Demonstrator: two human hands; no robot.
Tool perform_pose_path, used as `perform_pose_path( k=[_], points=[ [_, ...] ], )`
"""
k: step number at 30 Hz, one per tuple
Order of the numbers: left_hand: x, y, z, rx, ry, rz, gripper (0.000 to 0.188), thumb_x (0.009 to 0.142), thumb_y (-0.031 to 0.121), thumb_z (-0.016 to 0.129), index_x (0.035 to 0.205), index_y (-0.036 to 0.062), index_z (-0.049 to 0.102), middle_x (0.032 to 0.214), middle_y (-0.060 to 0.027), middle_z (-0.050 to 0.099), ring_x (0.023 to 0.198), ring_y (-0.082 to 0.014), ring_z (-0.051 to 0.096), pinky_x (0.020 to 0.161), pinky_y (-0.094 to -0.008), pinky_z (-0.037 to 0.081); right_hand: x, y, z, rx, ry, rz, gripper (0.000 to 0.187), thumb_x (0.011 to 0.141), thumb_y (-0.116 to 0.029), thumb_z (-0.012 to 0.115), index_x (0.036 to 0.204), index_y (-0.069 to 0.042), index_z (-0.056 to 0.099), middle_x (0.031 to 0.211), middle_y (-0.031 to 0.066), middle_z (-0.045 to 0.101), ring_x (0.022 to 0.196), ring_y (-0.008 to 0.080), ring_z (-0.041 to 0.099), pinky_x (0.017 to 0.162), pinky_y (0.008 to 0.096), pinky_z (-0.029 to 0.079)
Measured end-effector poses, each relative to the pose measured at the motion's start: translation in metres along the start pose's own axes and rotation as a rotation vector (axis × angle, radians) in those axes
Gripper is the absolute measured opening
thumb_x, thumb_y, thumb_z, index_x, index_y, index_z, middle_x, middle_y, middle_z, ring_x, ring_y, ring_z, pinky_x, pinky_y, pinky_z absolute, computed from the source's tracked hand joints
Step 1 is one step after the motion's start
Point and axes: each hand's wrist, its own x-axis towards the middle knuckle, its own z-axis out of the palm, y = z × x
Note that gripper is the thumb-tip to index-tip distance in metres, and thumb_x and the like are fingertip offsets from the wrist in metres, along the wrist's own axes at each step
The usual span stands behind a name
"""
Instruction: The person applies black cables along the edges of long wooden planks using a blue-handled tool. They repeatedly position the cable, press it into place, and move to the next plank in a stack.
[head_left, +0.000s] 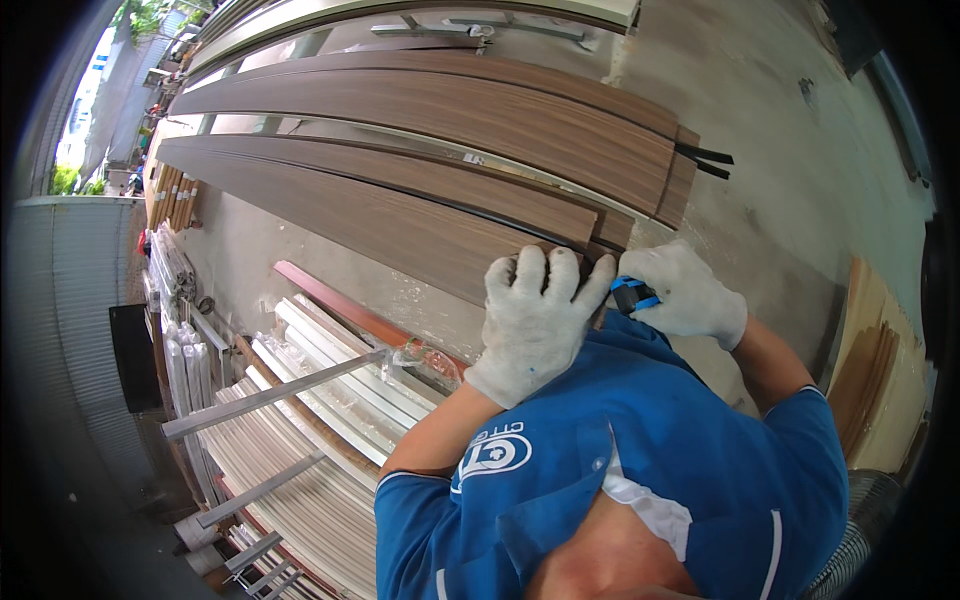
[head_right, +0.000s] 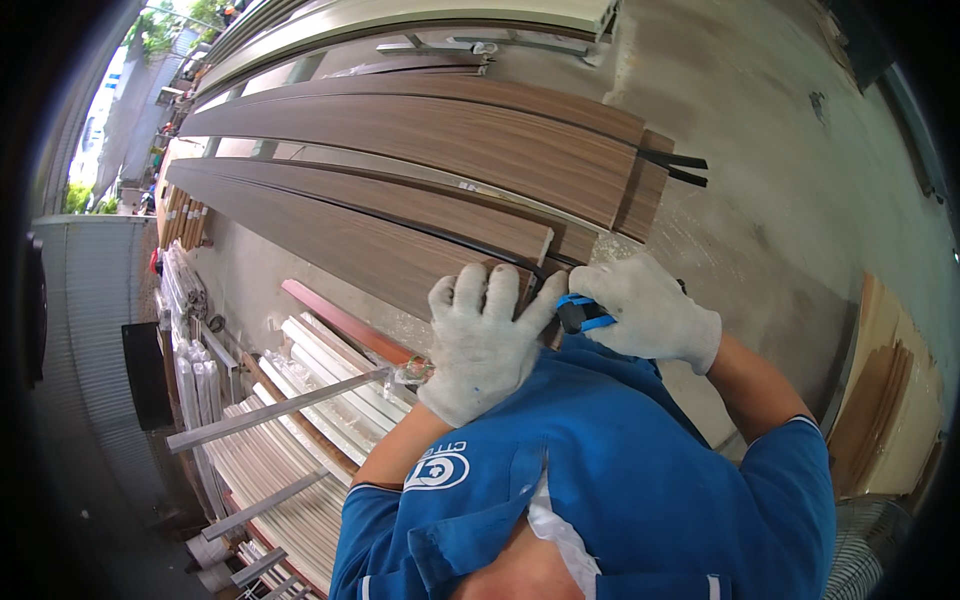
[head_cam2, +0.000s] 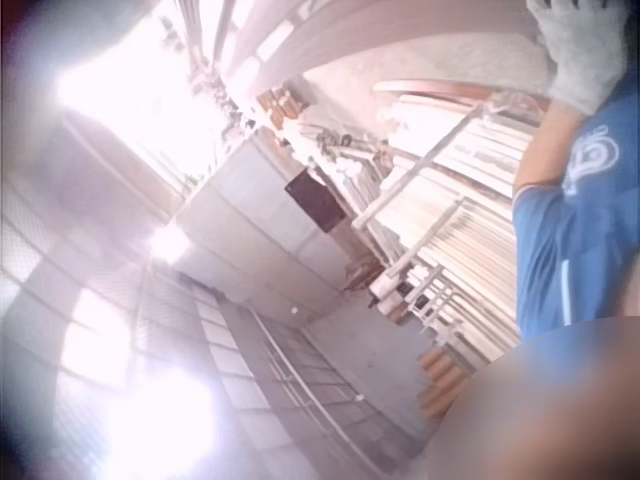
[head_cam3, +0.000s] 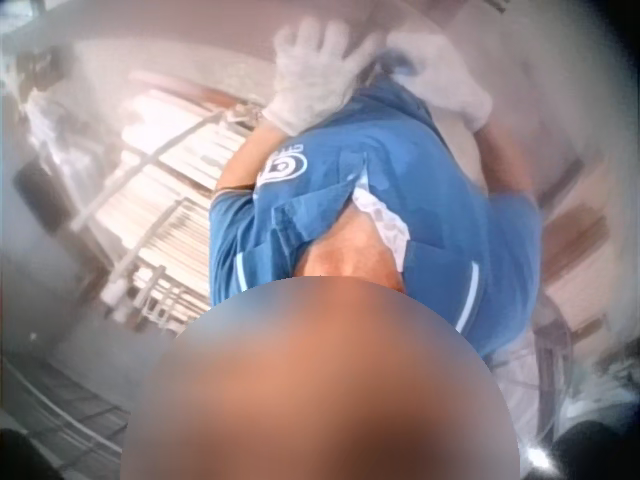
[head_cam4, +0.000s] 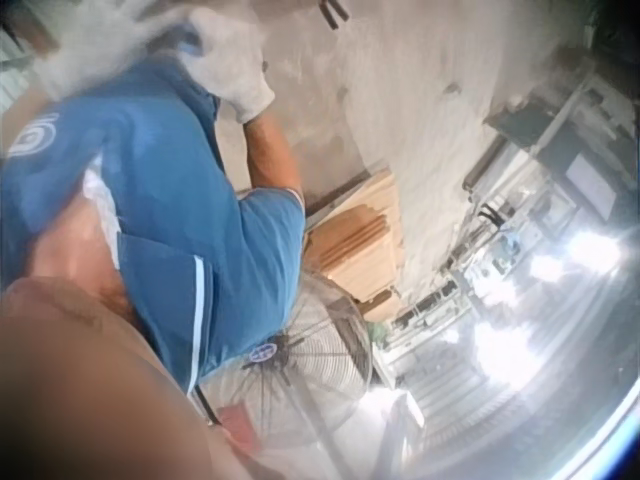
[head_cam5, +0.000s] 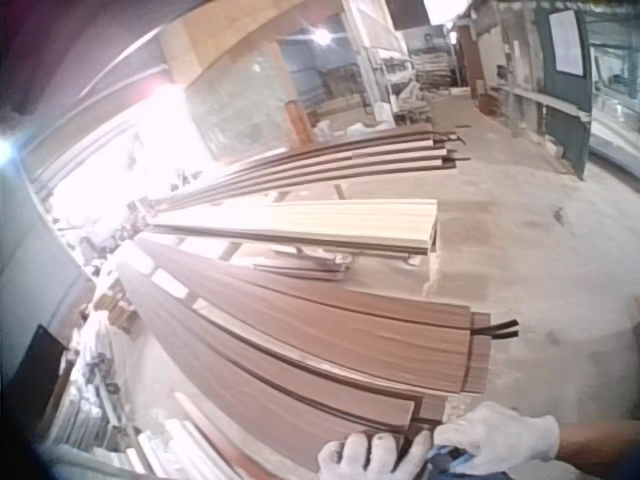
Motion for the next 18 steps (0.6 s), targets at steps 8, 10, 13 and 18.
perform_pose_path(
  k=[8,10,13,18],
  points=[
    [-0.004,-0.004,0.018,-0.097,0.176,0.084,0.032,0.073,0.022,0.071,0.105,0.016,0.073,0.104,-0.0004,0.057,0.098,-0.0218,0.057,0.086,-0.0413,0.047,0.047,-0.041,-0.071,-0.176,0.032,-0.017,0.03,0.089,-0.029,0.076,0.11,-0.008,0.067,0.093,0.0149,0.07,0.089,0.0372,0.07,0.077,0.0443,0.054],
    [-0.006,-0.005,0.02,-0.091,0.185,0.083,0.034,0.07,0.024,0.071,0.104,0.0165,0.073,0.103,0.0003,0.057,0.096,-0.0207,0.056,0.085,-0.0401,0.047,0.082,-0.04,-0.066,-0.237,0.109,-0.169,0.035,0.097,-0.039,0.07,0.113,-0.008,0.066,0.094,0.0164,0.072,0.093,0.0369,0.07,0.081,0.0453,0.054],
    [-0.007,-0.005,0.021,-0.101,0.203,0.069,0.036,0.07,0.026,0.071,0.104,0.0166,0.073,0.102,0.0007,0.057,0.095,-0.0198,0.056,0.084,-0.0388,0.048,0.137,-0.04,-0.053,-0.184,-0.062,-0.125,0.034,0.1,-0.039,0.066,0.116,-0.009,0.065,0.096,0.0162,0.072,0.1,0.0363,0.07,0.086,0.0473,0.053],
    [-0.008,-0.008,0.022,-0.162,0.229,0.049,0.037,0.069,0.027,0.073,0.104,0.0157,0.073,0.103,0.0003,0.059,0.096,-0.0204,0.057,0.084,-0.0392,0.048,0.192,-0.053,-0.032,-0.424,-0.263,0.012,0.029,0.103,-0.034,0.063,0.123,-0.013,0.066,0.103,0.0162,0.073,0.101,0.0368,0.071,0.088,0.0505,0.054]
  ],
)
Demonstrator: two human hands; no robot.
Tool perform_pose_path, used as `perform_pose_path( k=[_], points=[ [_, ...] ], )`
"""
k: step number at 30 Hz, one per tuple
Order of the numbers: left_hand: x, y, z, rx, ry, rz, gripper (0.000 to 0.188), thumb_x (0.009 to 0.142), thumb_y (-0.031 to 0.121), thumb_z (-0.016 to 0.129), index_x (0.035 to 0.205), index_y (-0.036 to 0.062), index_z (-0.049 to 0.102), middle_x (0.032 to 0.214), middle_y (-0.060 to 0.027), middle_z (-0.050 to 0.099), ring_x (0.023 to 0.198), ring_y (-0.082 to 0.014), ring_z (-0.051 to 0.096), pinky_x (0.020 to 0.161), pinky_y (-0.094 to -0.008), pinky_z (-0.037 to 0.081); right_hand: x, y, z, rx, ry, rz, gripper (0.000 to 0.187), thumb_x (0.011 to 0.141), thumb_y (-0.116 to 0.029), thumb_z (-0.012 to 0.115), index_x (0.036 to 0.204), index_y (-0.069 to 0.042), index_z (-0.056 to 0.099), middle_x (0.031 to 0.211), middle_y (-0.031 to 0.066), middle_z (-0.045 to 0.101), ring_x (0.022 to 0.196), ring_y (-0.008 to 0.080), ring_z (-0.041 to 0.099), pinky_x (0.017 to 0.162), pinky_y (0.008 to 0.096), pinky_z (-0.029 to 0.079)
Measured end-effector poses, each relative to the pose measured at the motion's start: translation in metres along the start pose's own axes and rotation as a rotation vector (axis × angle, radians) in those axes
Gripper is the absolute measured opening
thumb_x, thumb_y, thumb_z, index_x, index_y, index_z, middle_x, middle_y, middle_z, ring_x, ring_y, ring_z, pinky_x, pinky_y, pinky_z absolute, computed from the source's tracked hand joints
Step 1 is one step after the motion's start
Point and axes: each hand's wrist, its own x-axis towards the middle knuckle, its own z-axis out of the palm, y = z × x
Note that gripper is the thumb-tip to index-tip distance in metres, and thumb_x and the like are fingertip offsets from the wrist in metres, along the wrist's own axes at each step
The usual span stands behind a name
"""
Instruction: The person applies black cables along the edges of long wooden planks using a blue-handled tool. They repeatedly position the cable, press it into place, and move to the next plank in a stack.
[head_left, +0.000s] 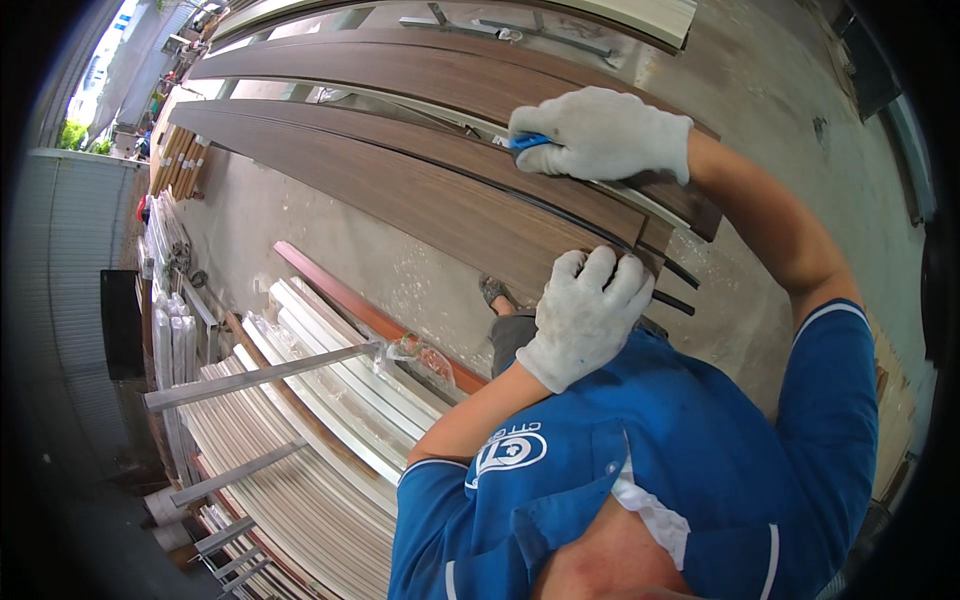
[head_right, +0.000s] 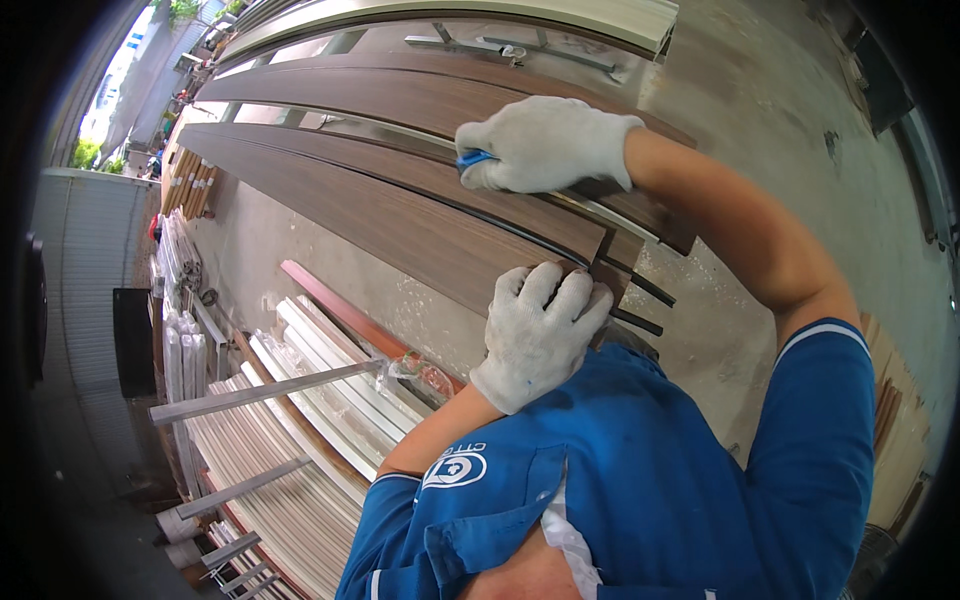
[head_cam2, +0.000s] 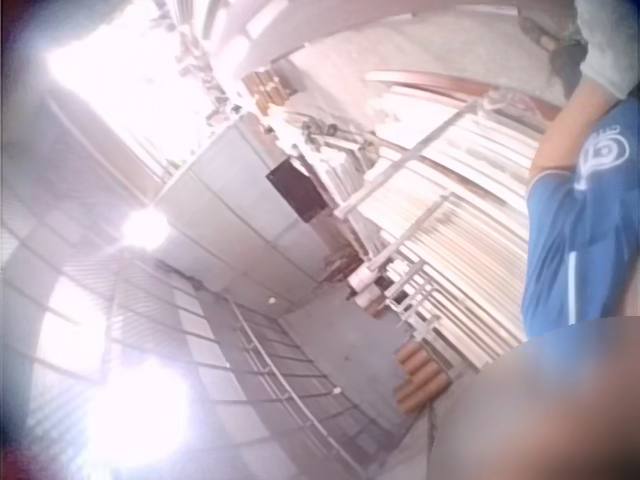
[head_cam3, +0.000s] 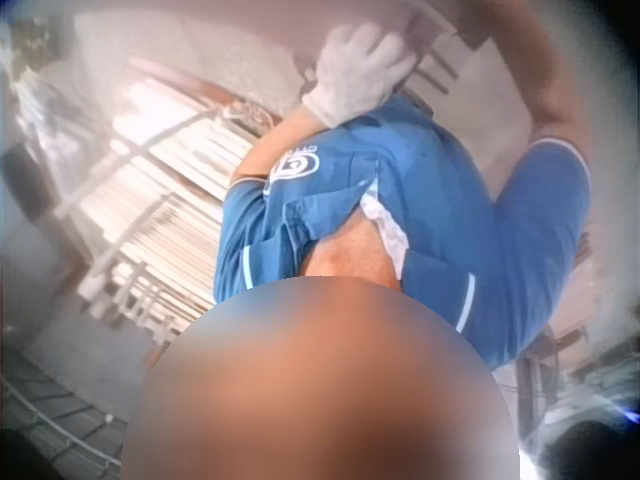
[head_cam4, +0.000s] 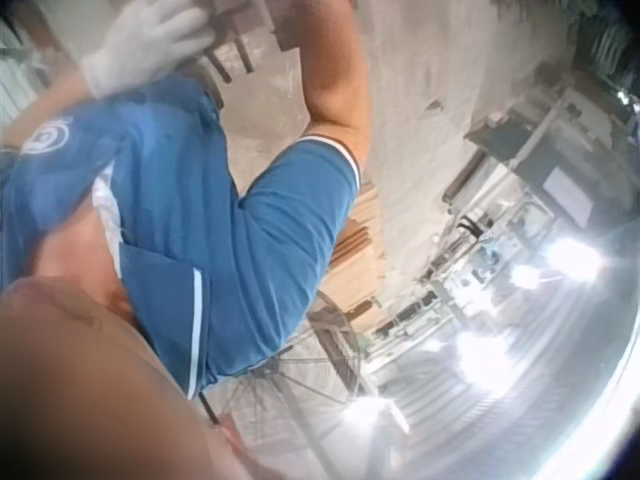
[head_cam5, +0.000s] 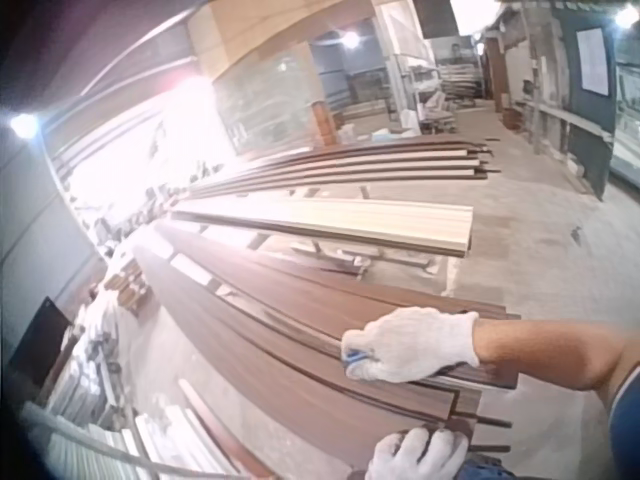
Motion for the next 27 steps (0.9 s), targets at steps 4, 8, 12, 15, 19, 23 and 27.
perform_pose_path(
  k=[4,8,12,15,19,23,27],
  points=[
    [-0.001,0.0,0.0,-0.002,-0.003,-0.008,0.039,0.068,0.028,0.074,0.105,0.0149,0.074,0.104,-0.0006,0.06,0.099,-0.0216,0.057,0.085,-0.0397,0.049,0.021,-0.012,0.006,-0.074,0.079,-0.064,0.024,0.103,-0.031,0.061,0.117,-0.013,0.066,0.094,0.0144,0.074,0.093,0.0366,0.073,0.083,0.0533,0.055],
    [-0.001,0.0,0.0,0.008,0.017,-0.002,0.039,0.069,0.028,0.073,0.106,0.0144,0.074,0.105,-0.0012,0.06,0.099,-0.0223,0.057,0.085,-0.04,0.049,0.037,-0.02,0.012,-0.243,0.103,-0.112,0.028,0.101,-0.035,0.067,0.12,-0.014,0.067,0.09,0.014,0.074,0.089,0.0334,0.074,0.079,0.0479,0.058],
    [-0.002,-0.001,0.001,0.013,0.021,0.0,0.038,0.07,0.028,0.073,0.105,0.0141,0.074,0.104,-0.0012,0.059,0.1,-0.0225,0.058,0.084,-0.04,0.05,0.039,-0.023,0.024,-0.3,0.153,-0.155,0.026,0.102,-0.035,0.067,0.111,-0.011,0.066,0.077,0.0114,0.071,0.073,0.0346,0.073,0.068,0.0472,0.057],
    [-0.004,-0.004,0.003,-0.01,0.02,0.019,0.037,0.07,0.028,0.072,0.105,0.0139,0.074,0.104,-0.0009,0.059,0.101,-0.0225,0.058,0.083,-0.0402,0.05,0.032,-0.014,0.032,-0.267,0.187,-0.26,0.025,0.101,-0.034,0.067,0.108,-0.01,0.066,0.075,0.0114,0.07,0.07,0.035,0.071,0.065,0.0474,0.056],
    [-0.006,-0.008,0.005,-0.048,0.024,0.029,0.038,0.07,0.029,0.072,0.105,0.014,0.074,0.105,-0.0006,0.059,0.102,-0.0221,0.058,0.083,-0.0406,0.05,0.017,-0.003,0.04,-0.28,0.23,-0.311,0.023,0.099,-0.031,0.068,0.109,-0.011,0.066,0.074,0.0115,0.07,0.068,0.0339,0.07,0.062,0.0468,0.055],
    [-0.007,-0.009,0.004,-0.052,0.027,0.022,0.039,0.069,0.027,0.072,0.106,0.0147,0.074,0.105,-0.0006,0.059,0.103,-0.0216,0.058,0.085,-0.0411,0.05,0.0,0.001,0.044,-0.295,0.224,-0.294,0.018,0.1,-0.025,0.066,0.104,-0.008,0.066,0.072,0.0127,0.069,0.067,0.0321,0.072,0.059,0.0473,0.056],
    [-0.008,-0.01,0.003,-0.069,0.019,0.015,0.041,0.068,0.025,0.071,0.107,0.0154,0.074,0.105,-0.0002,0.059,0.104,-0.0211,0.058,0.087,-0.0417,0.05,-0.011,0.005,0.042,-0.321,0.187,-0.292,0.021,0.098,-0.025,0.067,0.109,-0.008,0.065,0.073,0.0123,0.069,0.067,0.031,0.071,0.057,0.045,0.055]
  ],
)
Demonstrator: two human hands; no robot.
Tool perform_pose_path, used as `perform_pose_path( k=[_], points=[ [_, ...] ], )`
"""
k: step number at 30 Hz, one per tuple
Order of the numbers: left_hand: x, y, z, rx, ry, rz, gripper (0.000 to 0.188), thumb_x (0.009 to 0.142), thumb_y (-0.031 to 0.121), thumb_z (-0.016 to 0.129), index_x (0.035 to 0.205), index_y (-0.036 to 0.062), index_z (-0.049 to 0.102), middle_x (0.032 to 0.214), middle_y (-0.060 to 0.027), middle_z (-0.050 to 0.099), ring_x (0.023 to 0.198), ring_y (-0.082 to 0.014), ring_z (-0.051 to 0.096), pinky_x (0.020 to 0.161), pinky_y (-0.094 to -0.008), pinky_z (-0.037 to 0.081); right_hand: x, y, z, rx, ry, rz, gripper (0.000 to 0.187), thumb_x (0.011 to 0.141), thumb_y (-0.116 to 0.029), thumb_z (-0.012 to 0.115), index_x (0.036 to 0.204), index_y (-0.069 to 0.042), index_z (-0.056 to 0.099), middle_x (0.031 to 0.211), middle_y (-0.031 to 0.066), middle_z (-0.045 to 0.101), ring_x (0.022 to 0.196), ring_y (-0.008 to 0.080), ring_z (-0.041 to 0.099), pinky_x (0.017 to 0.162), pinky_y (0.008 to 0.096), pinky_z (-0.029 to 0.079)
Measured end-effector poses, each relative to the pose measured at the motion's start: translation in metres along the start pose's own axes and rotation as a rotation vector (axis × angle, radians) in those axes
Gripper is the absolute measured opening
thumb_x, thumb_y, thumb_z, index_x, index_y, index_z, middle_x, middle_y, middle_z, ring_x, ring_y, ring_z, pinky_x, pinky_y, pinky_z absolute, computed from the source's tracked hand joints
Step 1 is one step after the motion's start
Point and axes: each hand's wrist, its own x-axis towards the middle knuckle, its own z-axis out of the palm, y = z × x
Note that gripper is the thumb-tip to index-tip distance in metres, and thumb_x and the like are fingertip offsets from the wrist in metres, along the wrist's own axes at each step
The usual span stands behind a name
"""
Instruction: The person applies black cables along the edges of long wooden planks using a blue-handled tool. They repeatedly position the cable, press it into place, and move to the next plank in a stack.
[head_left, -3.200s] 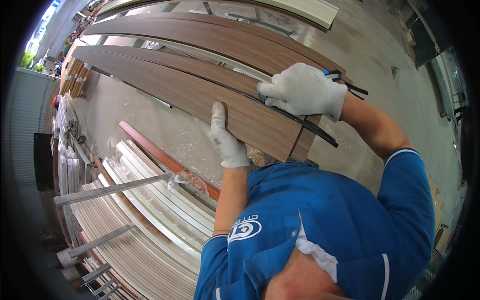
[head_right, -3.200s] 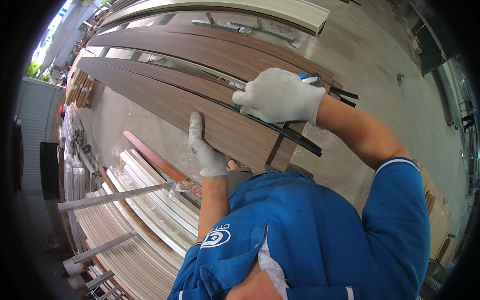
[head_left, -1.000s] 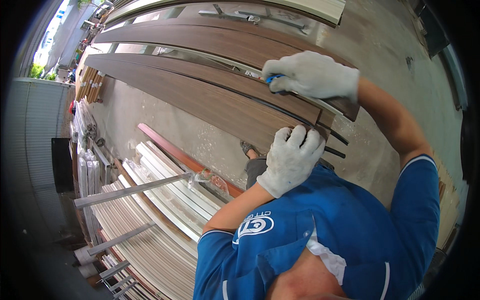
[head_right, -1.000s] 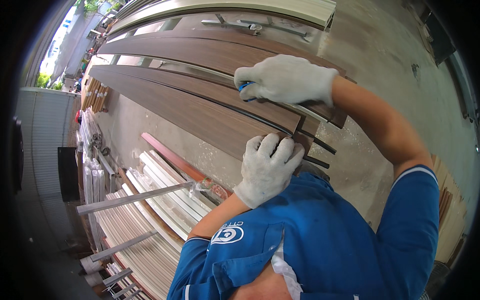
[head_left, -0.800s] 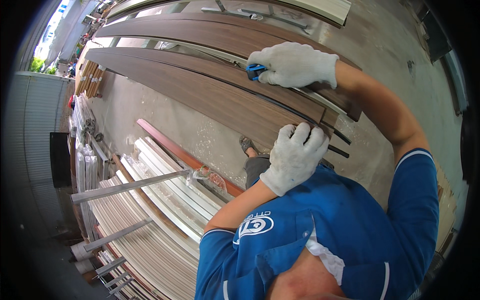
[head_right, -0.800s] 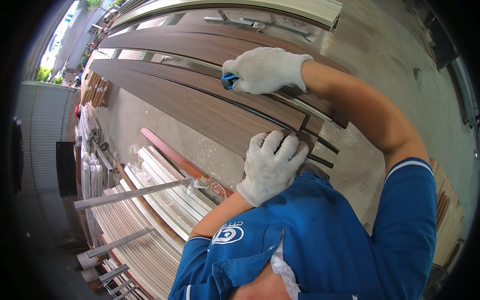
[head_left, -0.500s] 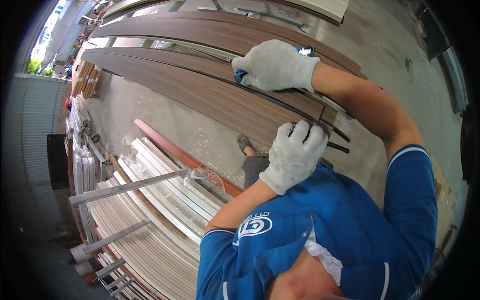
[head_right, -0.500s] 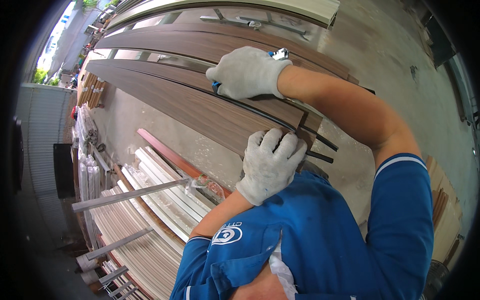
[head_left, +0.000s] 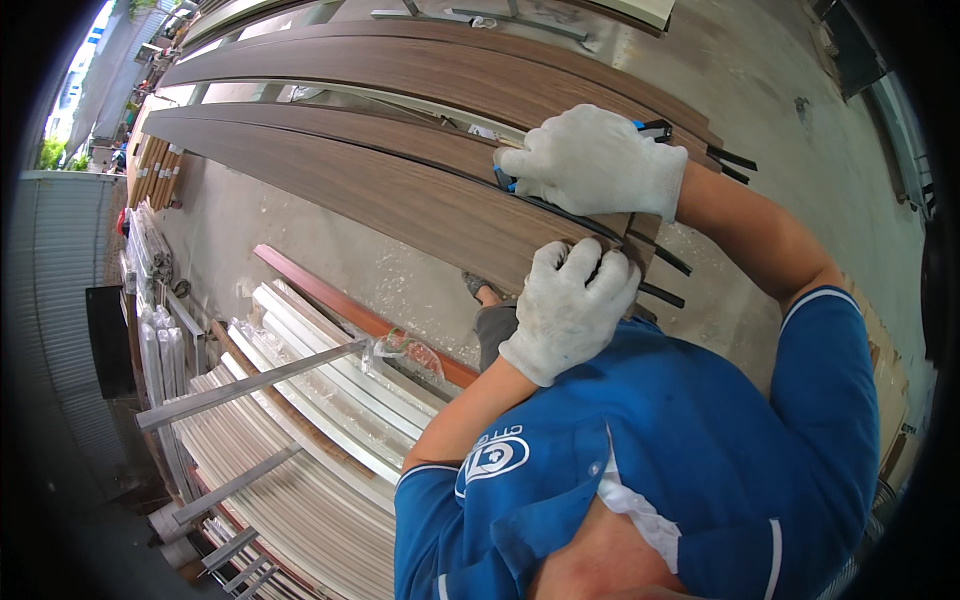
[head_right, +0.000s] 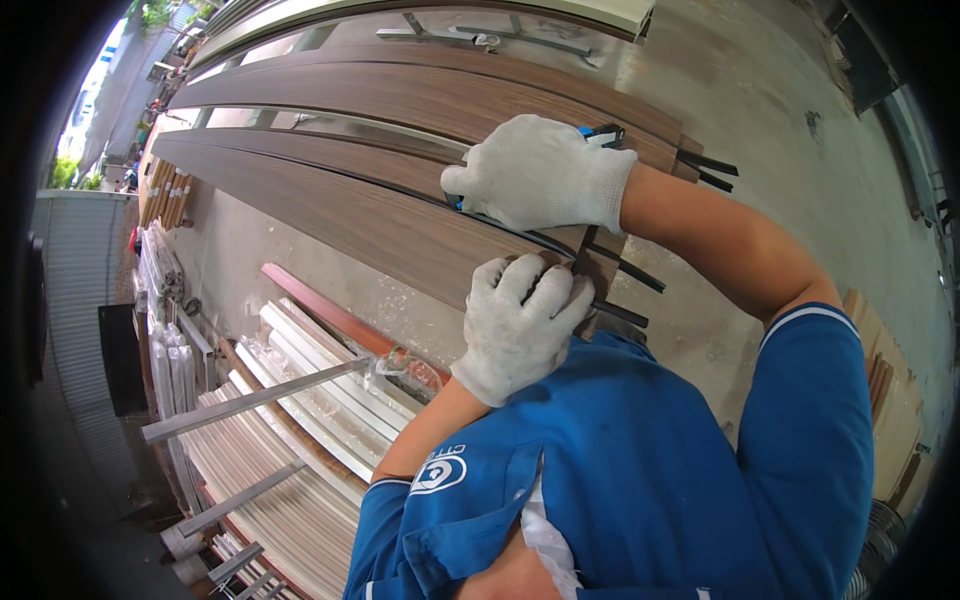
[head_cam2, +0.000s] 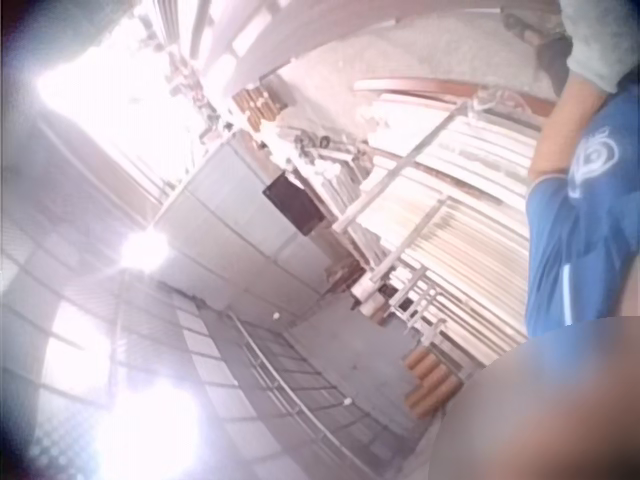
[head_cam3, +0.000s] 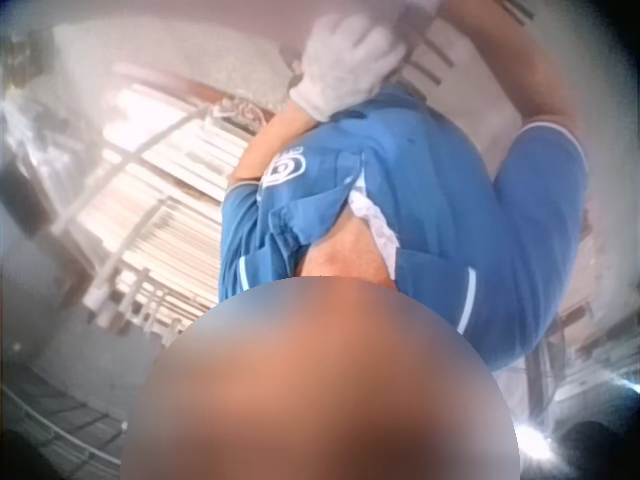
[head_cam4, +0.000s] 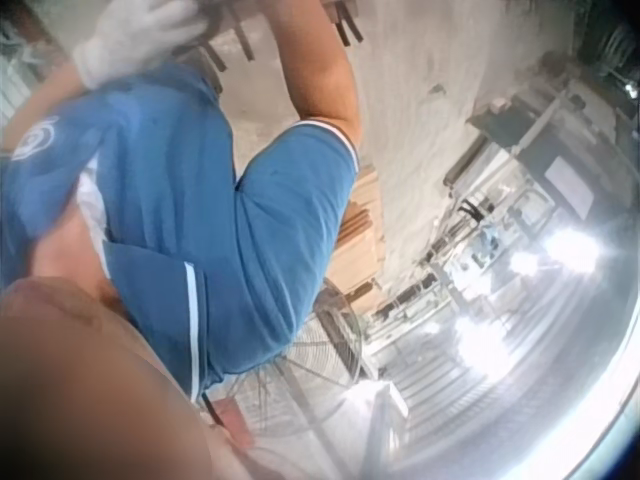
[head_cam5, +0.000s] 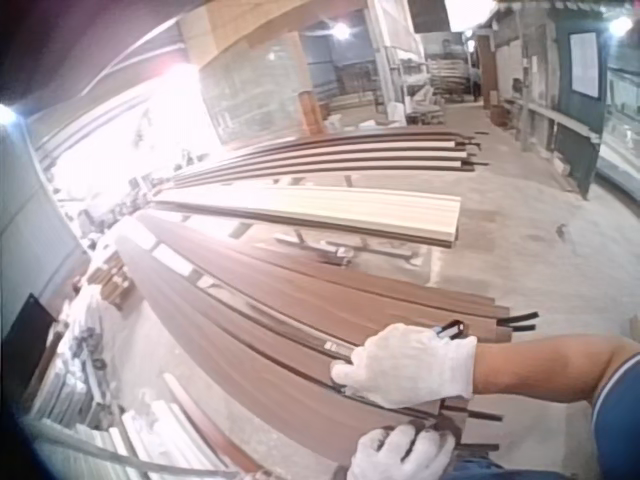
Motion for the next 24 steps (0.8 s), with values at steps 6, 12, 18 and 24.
perform_pose_path(
  k=[6,12,18,24],
  points=[
    [-0.001,0.0,-0.002,0.002,-0.023,-0.009,0.043,0.067,0.026,0.071,0.109,0.0172,0.074,0.105,0.0002,0.057,0.103,-0.0209,0.057,0.09,-0.0428,0.049,-0.021,-0.003,-0.008,-0.021,-0.021,-0.002,0.016,0.093,-0.017,0.066,0.103,-0.005,0.063,0.072,0.0132,0.069,0.068,0.0312,0.073,0.057,0.0442,0.057],
    [0.002,0.0,-0.003,0.028,-0.039,-0.009,0.043,0.067,0.026,0.072,0.11,0.0188,0.074,0.104,0.0006,0.057,0.103,-0.0211,0.057,0.091,-0.043,0.049,-0.05,-0.006,-0.015,0.008,-0.011,0.03,0.014,0.089,-0.016,0.065,0.097,-0.004,0.063,0.069,0.0135,0.067,0.067,0.0321,0.072,0.056,0.0445,0.057],
    [0.004,0.004,-0.002,0.077,-0.022,-0.001,0.041,0.068,0.025,0.072,0.108,0.0185,0.075,0.102,0.0009,0.06,0.104,-0.0218,0.058,0.089,-0.0422,0.048,-0.103,-0.012,-0.021,0.103,0.106,0.039,0.017,0.089,-0.019,0.068,0.099,-0.006,0.064,0.066,0.0116,0.063,0.061,0.032,0.068,0.051,0.0446,0.052],
    [0.01,0.012,-0.002,0.089,-0.015,0.007,0.039,0.07,0.019,0.072,0.108,0.0179,0.076,0.1,0.0003,0.059,0.104,-0.0228,0.058,0.088,-0.0417,0.047,-0.109,-0.013,-0.02,0.101,0.299,0.076,0.02,0.09,-0.021,0.069,0.104,-0.006,0.066,0.07,0.011,0.065,0.064,0.0313,0.07,0.055,0.0438,0.054]
  ],
)
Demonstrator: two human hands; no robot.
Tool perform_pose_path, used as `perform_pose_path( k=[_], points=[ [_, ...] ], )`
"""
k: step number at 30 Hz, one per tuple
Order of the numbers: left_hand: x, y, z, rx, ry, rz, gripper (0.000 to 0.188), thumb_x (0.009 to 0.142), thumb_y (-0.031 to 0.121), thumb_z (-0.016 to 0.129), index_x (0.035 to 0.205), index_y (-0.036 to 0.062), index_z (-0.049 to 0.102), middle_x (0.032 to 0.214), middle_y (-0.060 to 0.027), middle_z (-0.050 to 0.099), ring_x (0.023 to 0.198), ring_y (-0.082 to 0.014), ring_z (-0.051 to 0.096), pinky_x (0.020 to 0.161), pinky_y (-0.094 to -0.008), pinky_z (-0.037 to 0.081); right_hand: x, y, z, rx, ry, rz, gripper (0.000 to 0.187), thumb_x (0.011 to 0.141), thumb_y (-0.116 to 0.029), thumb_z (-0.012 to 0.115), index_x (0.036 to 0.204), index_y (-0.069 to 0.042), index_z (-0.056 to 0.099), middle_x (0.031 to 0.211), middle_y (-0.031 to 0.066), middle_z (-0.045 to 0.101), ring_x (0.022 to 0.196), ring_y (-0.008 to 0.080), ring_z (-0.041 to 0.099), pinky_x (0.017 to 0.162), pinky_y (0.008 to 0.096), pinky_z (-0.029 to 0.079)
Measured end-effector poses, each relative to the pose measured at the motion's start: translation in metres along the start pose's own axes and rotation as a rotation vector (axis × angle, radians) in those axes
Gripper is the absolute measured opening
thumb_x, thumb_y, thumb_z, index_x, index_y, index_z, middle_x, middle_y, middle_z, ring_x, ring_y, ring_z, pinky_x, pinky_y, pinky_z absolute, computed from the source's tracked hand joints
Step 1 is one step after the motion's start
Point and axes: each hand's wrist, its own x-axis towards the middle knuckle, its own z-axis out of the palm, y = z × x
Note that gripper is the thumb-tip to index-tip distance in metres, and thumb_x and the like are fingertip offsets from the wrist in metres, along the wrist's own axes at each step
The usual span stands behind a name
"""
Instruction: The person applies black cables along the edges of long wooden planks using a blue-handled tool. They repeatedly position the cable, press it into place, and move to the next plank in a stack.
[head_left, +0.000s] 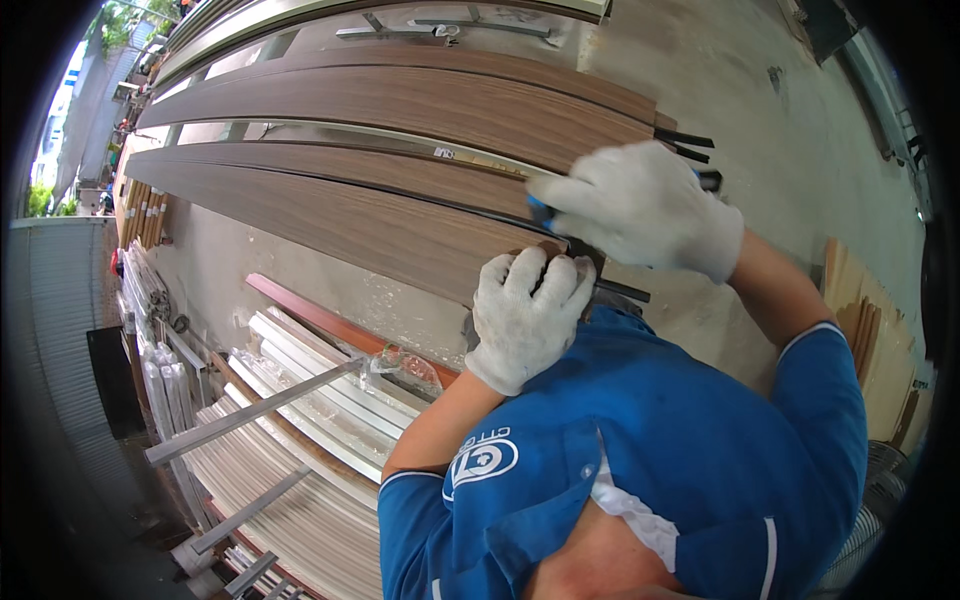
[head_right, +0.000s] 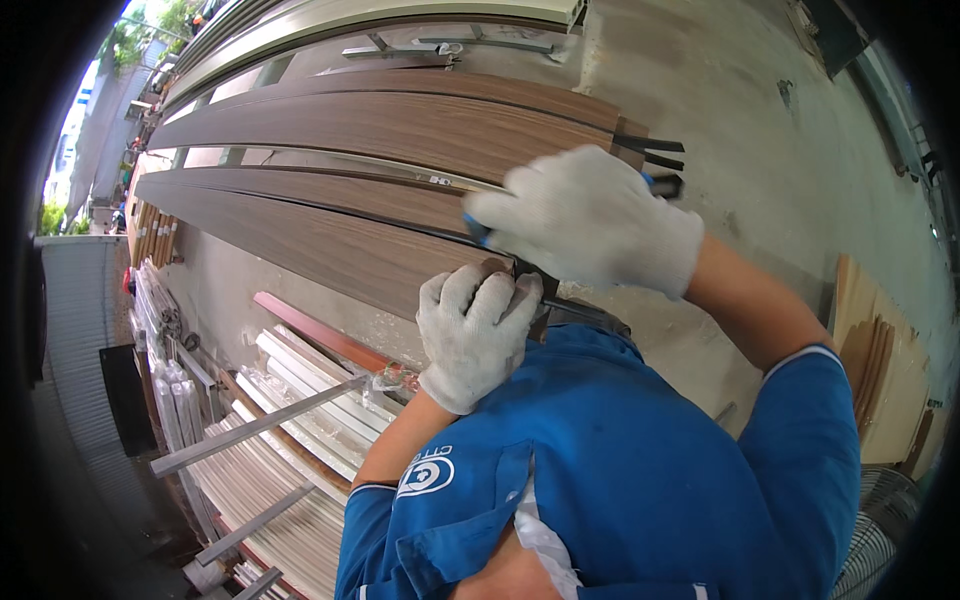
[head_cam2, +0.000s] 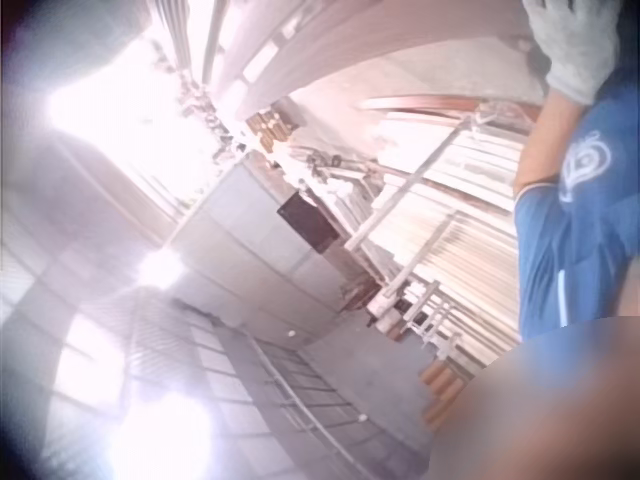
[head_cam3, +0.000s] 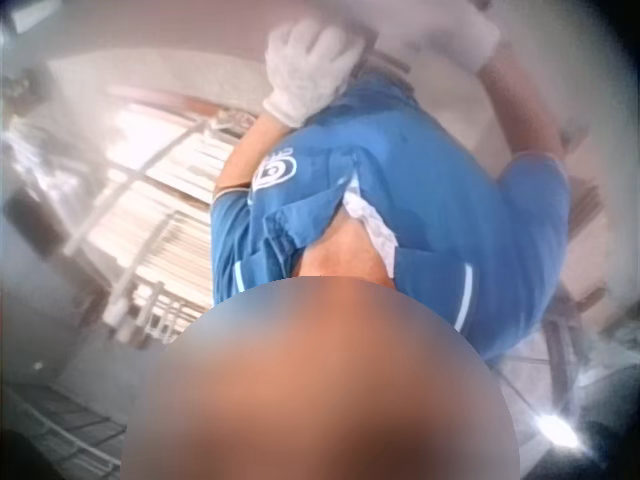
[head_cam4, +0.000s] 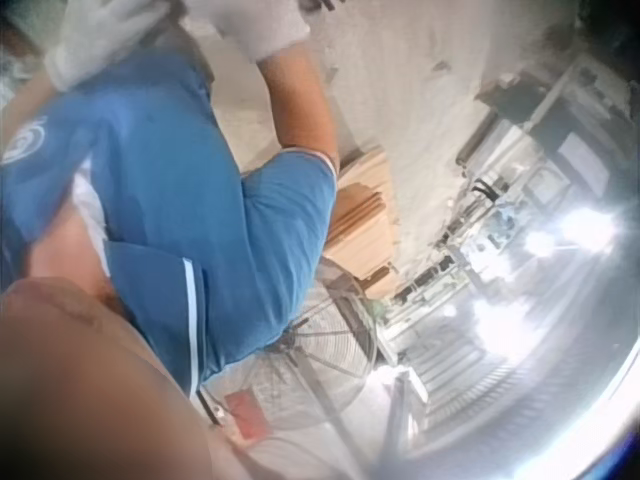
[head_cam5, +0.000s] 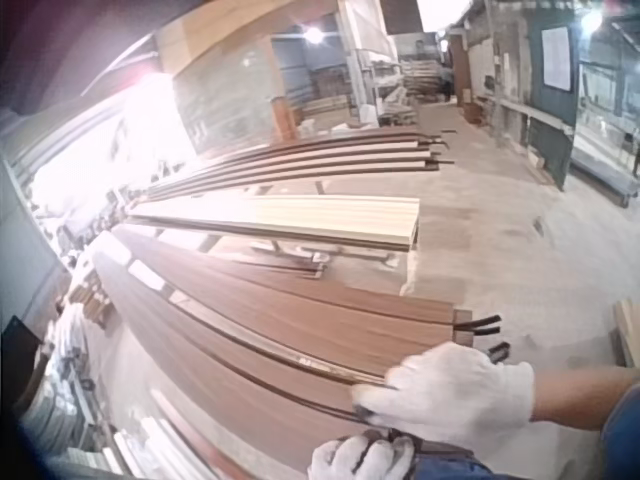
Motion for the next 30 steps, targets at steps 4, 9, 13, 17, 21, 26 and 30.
perform_pose_path(
  k=[4,9,13,17,21,26,30],
  points=[
    [0.002,0.003,-0.001,-0.012,0.002,0.001,0.042,0.068,0.019,0.073,0.111,0.0191,0.077,0.102,0.0002,0.058,0.105,-0.0226,0.058,0.089,-0.0417,0.047,0.044,0.005,0.019,-0.103,-0.029,-0.016,0.015,0.093,-0.021,0.067,0.098,-0.006,0.067,0.071,0.011,0.068,0.068,0.0308,0.073,0.059,0.0446,0.058],
    [-0.001,0.0,0.002,-0.009,0.021,-0.006,0.043,0.068,0.019,0.073,0.112,0.0196,0.077,0.104,0.0003,0.058,0.107,-0.0224,0.057,0.09,-0.0422,0.047,0.081,0.007,0.03,-0.159,-0.204,-0.08,0.02,0.097,-0.026,0.066,0.106,-0.008,0.066,0.071,0.011,0.067,0.065,0.03,0.072,0.053,0.0426,0.055],
    [-0.003,-0.004,0.001,-0.026,0.0,0.012,0.045,0.069,0.019,0.073,0.114,0.0191,0.077,0.104,-0.0003,0.057,0.107,-0.0224,0.057,0.09,-0.0418,0.047,0.07,0.007,0.024,-0.145,-0.285,-0.078,0.017,0.094,-0.022,0.065,0.097,-0.006,0.066,0.071,0.0115,0.069,0.067,0.0311,0.073,0.058,0.0454,0.058],
    [-0.004,-0.004,-0.001,-0.011,-0.021,0.009,0.044,0.072,0.019,0.073,0.116,0.0183,0.076,0.105,-0.0012,0.057,0.107,-0.0228,0.057,0.091,-0.0416,0.047,0.049,0.003,0.017,-0.189,-0.287,-0.043,0.014,0.092,-0.017,0.064,0.096,-0.004,0.065,0.072,0.0124,0.069,0.067,0.0308,0.073,0.058,0.0447,0.059],
    [-0.007,-0.005,0.001,-0.033,0.073,-0.016,0.036,0.077,0.021,0.079,0.112,0.0131,0.073,0.103,-0.0029,0.058,0.102,-0.0246,0.059,0.087,-0.0428,0.048,0.028,-0.002,0.008,-0.17,-0.263,0.008,0.016,0.092,-0.014,0.062,0.104,-0.004,0.066,0.073,0.0133,0.07,0.067,0.03,0.074,0.056,0.0426,0.059],
    [-0.009,-0.003,0.009,-0.03,0.181,-0.041,0.041,0.078,0.027,0.087,0.11,0.0102,0.068,0.102,-0.0053,0.061,0.099,-0.0262,0.062,0.084,-0.0436,0.049,0.003,-0.009,0.002,-0.173,-0.267,0.057,0.021,0.093,-0.014,0.062,0.11,-0.003,0.066,0.073,0.0127,0.07,0.068,0.03,0.073,0.056,0.0418,0.059],
    [-0.006,-0.007,0.002,-0.024,0.15,-0.031,0.057,0.077,0.045,0.089,0.115,0.0091,0.067,0.111,-0.0083,0.061,0.107,-0.0298,0.061,0.09,-0.0469,0.047,-0.007,-0.013,-0.004,-0.168,-0.241,0.089,0.02,0.093,-0.014,0.063,0.109,-0.003,0.065,0.071,0.0116,0.068,0.068,0.03,0.073,0.055,0.0418,0.058]
  ],
)
